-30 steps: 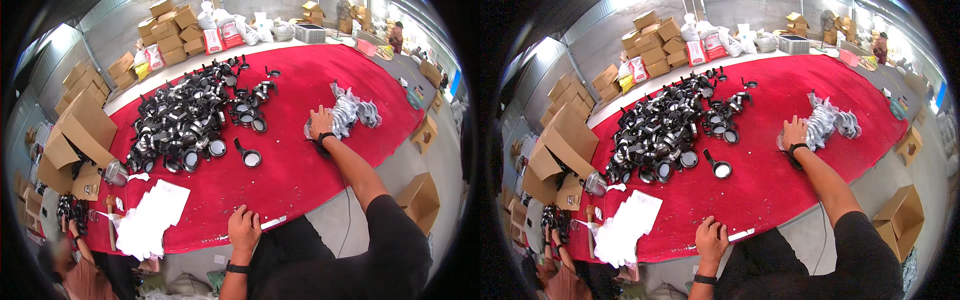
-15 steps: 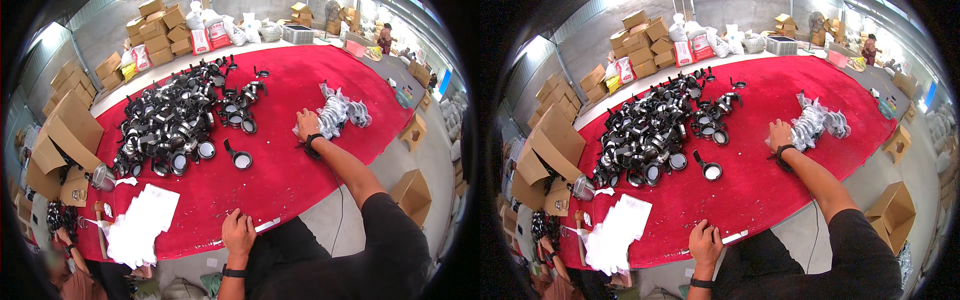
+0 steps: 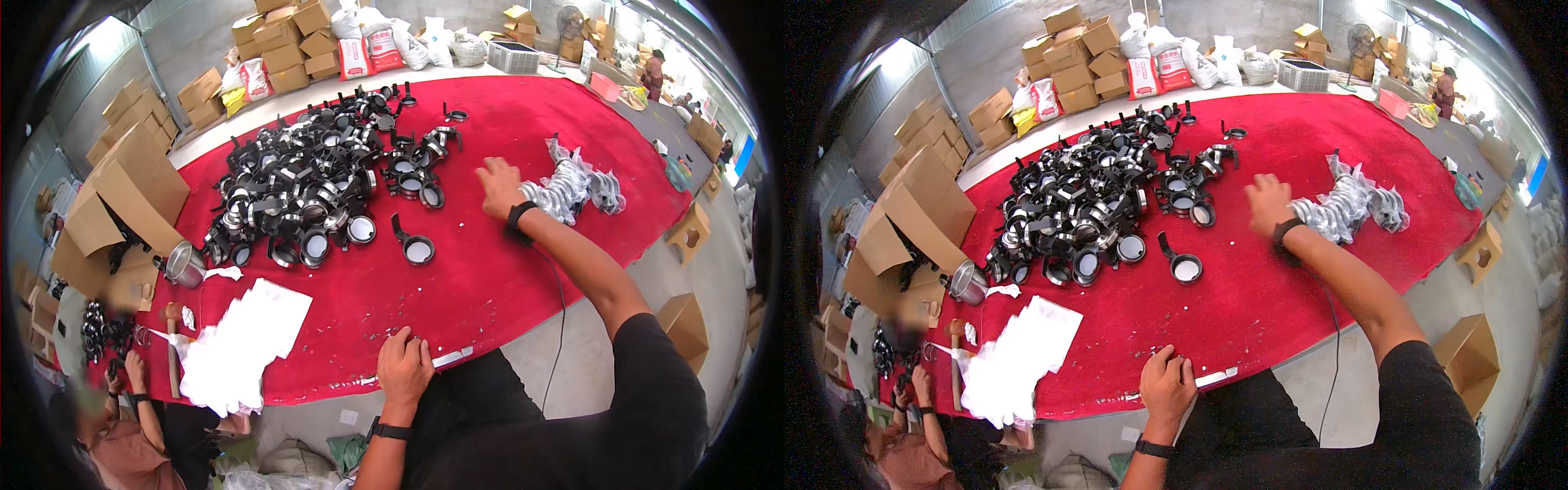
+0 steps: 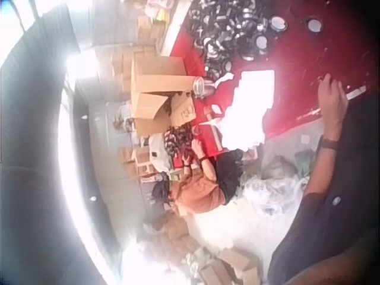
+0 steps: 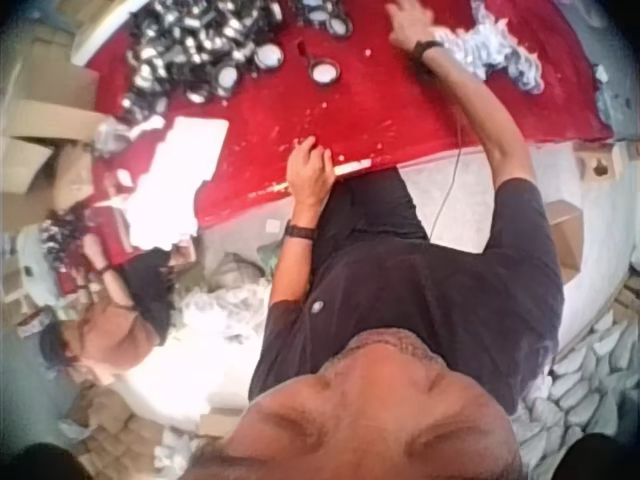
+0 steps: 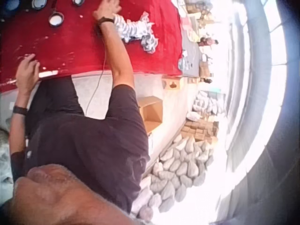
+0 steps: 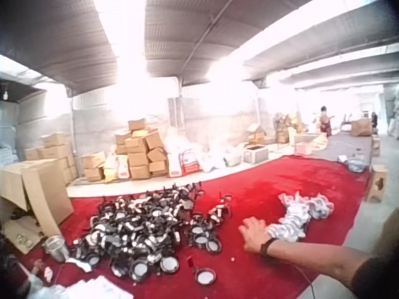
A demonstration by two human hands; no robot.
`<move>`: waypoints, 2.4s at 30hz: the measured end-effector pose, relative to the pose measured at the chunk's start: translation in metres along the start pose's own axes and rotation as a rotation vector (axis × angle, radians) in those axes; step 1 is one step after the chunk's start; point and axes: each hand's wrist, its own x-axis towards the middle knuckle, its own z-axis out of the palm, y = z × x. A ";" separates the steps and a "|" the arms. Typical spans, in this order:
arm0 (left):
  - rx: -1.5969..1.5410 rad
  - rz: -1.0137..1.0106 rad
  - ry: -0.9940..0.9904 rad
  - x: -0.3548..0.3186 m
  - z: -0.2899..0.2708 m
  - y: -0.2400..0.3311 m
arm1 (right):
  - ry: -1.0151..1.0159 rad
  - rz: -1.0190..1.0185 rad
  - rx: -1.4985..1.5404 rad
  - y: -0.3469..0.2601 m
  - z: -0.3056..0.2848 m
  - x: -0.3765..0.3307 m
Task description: Packaging black castor wheels into plastic bags for shipping.
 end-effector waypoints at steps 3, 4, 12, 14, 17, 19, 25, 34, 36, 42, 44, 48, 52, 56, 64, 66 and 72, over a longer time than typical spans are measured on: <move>0.018 -0.011 0.005 -0.005 -0.001 -0.003 | -0.094 -0.134 0.527 -0.096 -0.025 0.014; 0.032 -0.026 0.012 -0.010 -0.005 -0.009 | -0.351 -0.037 0.597 -0.141 -0.060 0.021; -0.058 -0.005 0.033 -0.001 0.000 -0.002 | -0.343 -0.098 0.642 -0.192 0.017 0.041; -0.054 -0.012 0.035 -0.002 -0.006 -0.007 | -0.372 -0.034 0.741 -0.210 -0.004 0.028; -0.079 -0.026 0.019 -0.003 -0.013 -0.008 | -0.248 -0.030 0.940 -0.211 -0.045 -0.010; -0.109 -0.056 -0.008 0.000 -0.021 -0.012 | -0.230 -0.041 1.153 -0.199 -0.071 -0.042; 0.247 -0.215 0.083 0.056 -0.109 -0.114 | -0.347 0.182 1.272 -0.110 -0.074 -0.154; 0.561 -0.290 -0.149 0.039 -0.137 -0.216 | -0.311 -0.252 0.625 -0.092 -0.112 -0.203; 0.587 -0.289 -0.139 0.037 -0.138 -0.215 | -0.198 -0.383 0.440 -0.101 -0.106 -0.207; 0.386 -0.284 0.050 0.053 -0.150 -0.184 | -0.292 -0.173 0.405 -0.141 -0.108 -0.199; 0.311 -0.391 0.037 0.056 -0.155 -0.181 | -0.245 -0.168 0.382 -0.142 -0.088 -0.198; 0.057 -0.619 -0.015 0.060 -0.150 -0.182 | -0.339 -0.143 0.380 -0.131 -0.074 -0.197; -0.141 -0.698 0.109 0.051 -0.145 -0.214 | -0.536 0.195 0.876 -0.131 -0.085 -0.182; -0.268 -0.668 0.099 0.070 -0.122 -0.160 | -0.562 0.405 1.534 -0.159 -0.096 -0.164; -0.111 -0.345 0.001 0.031 -0.055 -0.046 | -0.409 0.397 1.711 -0.287 -0.051 -0.143; -0.131 -0.335 -0.040 0.029 -0.052 -0.038 | -0.381 0.545 1.427 -0.288 -0.038 -0.143; 0.106 -0.025 -0.345 0.022 -0.053 -0.066 | -0.303 0.451 1.337 -0.246 -0.047 -0.147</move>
